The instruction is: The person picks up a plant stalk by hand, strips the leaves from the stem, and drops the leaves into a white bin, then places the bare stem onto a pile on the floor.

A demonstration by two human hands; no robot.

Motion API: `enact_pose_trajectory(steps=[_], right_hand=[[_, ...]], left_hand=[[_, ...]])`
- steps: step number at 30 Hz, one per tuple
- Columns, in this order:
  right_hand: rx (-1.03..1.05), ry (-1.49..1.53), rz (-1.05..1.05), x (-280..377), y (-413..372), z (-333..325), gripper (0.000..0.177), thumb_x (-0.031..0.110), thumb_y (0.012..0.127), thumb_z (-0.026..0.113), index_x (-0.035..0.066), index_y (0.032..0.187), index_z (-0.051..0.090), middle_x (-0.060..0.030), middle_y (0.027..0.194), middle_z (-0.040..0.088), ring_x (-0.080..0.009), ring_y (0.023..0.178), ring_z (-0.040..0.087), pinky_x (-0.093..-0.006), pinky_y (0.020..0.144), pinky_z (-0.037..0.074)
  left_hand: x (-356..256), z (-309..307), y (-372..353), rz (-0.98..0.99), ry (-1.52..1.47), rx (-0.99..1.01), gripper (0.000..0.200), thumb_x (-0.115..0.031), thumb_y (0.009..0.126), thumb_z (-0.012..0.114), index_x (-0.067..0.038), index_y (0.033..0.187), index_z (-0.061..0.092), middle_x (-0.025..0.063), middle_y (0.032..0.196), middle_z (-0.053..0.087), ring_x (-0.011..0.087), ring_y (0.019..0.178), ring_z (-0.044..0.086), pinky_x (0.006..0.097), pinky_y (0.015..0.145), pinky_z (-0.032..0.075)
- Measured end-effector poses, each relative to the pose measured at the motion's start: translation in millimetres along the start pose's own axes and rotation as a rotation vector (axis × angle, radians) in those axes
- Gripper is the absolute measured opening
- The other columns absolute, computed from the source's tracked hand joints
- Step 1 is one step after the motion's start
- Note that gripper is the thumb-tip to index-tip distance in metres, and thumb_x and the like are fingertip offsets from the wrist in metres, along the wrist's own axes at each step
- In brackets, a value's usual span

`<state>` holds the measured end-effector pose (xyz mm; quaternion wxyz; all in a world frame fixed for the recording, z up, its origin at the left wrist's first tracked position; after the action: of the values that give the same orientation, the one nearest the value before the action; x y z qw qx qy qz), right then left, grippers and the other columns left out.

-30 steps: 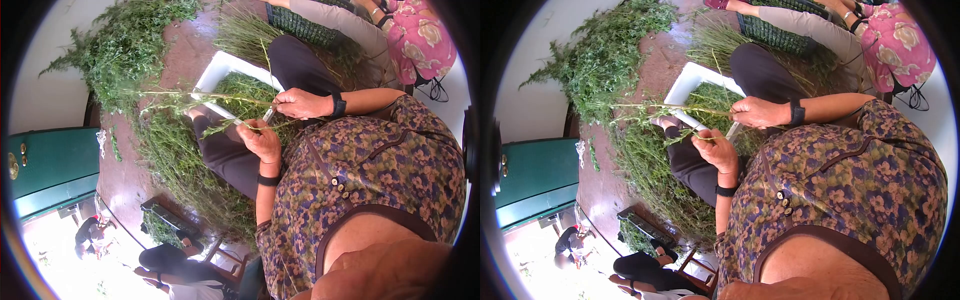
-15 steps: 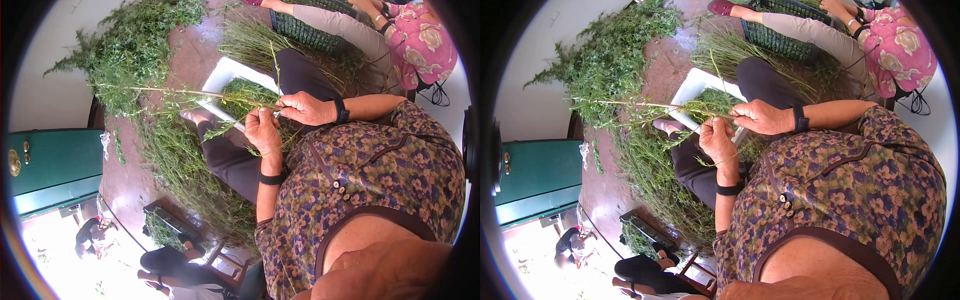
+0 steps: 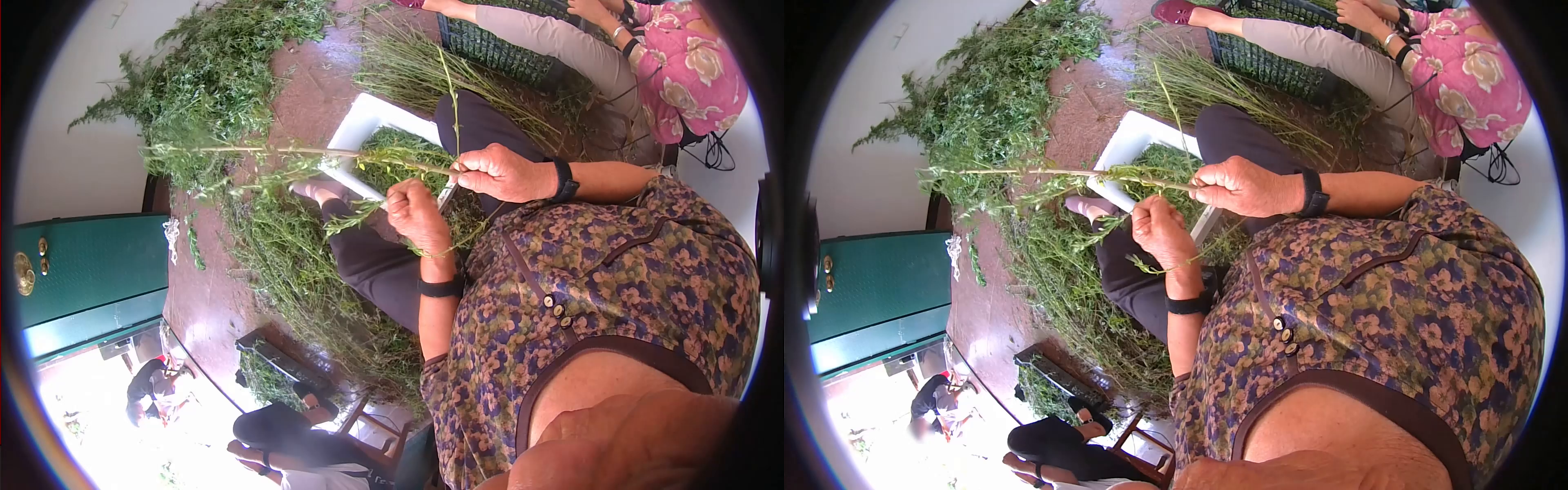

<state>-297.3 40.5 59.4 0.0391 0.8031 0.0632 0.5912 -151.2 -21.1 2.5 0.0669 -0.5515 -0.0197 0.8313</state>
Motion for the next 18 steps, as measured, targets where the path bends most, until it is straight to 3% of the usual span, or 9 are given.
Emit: enact_pose_trajectory(steps=[1,4,6,9,13,18], right_hand=[[0.004,-0.013,0.003,1.5,0.3,-1.4,0.015,0.014,0.090,0.056,-0.001,0.091,0.060,-0.0113,0.057,0.049,-0.0155,0.050,0.045,-0.0301,0.049,0.037],[0.030,-0.070,-0.002,7.0,0.4,-6.6,0.015,0.011,0.090,0.055,-0.001,0.096,0.060,-0.0110,0.061,0.052,-0.0161,0.053,0.049,-0.0295,0.051,0.039],[0.067,-0.123,-0.029,10.4,-1.0,-7.4,0.014,0.007,0.091,0.053,-0.002,0.100,0.058,-0.0112,0.068,0.056,-0.0194,0.059,0.056,-0.0281,0.057,0.043],[0.092,-0.197,-0.010,11.1,-4.4,-7.1,0.014,0.006,0.090,0.054,-0.002,0.100,0.058,-0.0133,0.069,0.057,-0.0248,0.060,0.058,-0.0302,0.056,0.043],[0.060,-0.166,-0.079,11.0,-5.9,-6.5,0.014,0.004,0.089,0.054,-0.002,0.101,0.058,-0.0143,0.071,0.057,-0.0275,0.062,0.059,-0.0317,0.056,0.043],[0.057,-0.157,-0.068,11.1,-8.8,-6.9,0.013,0.003,0.089,0.054,-0.002,0.100,0.058,-0.0139,0.072,0.058,-0.0268,0.062,0.060,-0.0319,0.056,0.043]], left_hand=[[-2.0,-4.2,3.8,-0.062,-0.040,-0.035,0.008,-0.001,0.083,0.053,-0.005,0.076,0.052,-0.0007,0.058,0.047,0.0053,0.046,0.038,0.0194,0.041,0.031],[-7.4,-2.1,4.4,-0.001,-0.058,0.135,0.006,-0.005,0.084,0.060,-0.002,0.085,0.055,0.0016,0.064,0.052,0.0071,0.050,0.043,0.0197,0.046,0.036],[-21.6,9.8,-3.8,0.019,-0.094,0.248,0.021,-0.010,0.083,0.067,-0.001,0.098,0.056,0.0036,0.072,0.056,0.0095,0.057,0.048,0.0215,0.052,0.039],[-30.8,23.4,-11.9,0.088,-0.244,0.412,0.027,-0.008,0.083,0.067,-0.003,0.106,0.054,0.0026,0.073,0.055,0.0107,0.062,0.050,0.0227,0.055,0.041],[-24.4,24.6,-14.1,-0.045,-0.367,0.337,0.022,-0.008,0.083,0.067,-0.003,0.100,0.054,0.0041,0.074,0.056,0.0122,0.061,0.051,0.0244,0.053,0.042],[-24.3,26.2,-10.4,-0.021,-0.279,0.343,0.011,-0.008,0.086,0.064,-0.003,0.091,0.056,0.0038,0.073,0.056,0.0110,0.057,0.050,0.0224,0.050,0.040]])
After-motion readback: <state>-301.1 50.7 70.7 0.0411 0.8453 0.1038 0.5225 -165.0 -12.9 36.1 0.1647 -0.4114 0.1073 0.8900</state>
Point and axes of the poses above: each hand's wrist, its own y-axis towards the middle knuckle, its own z-axis out of the palm, x = y × z, the point moved 4 cm from there along y, towards the middle knuckle
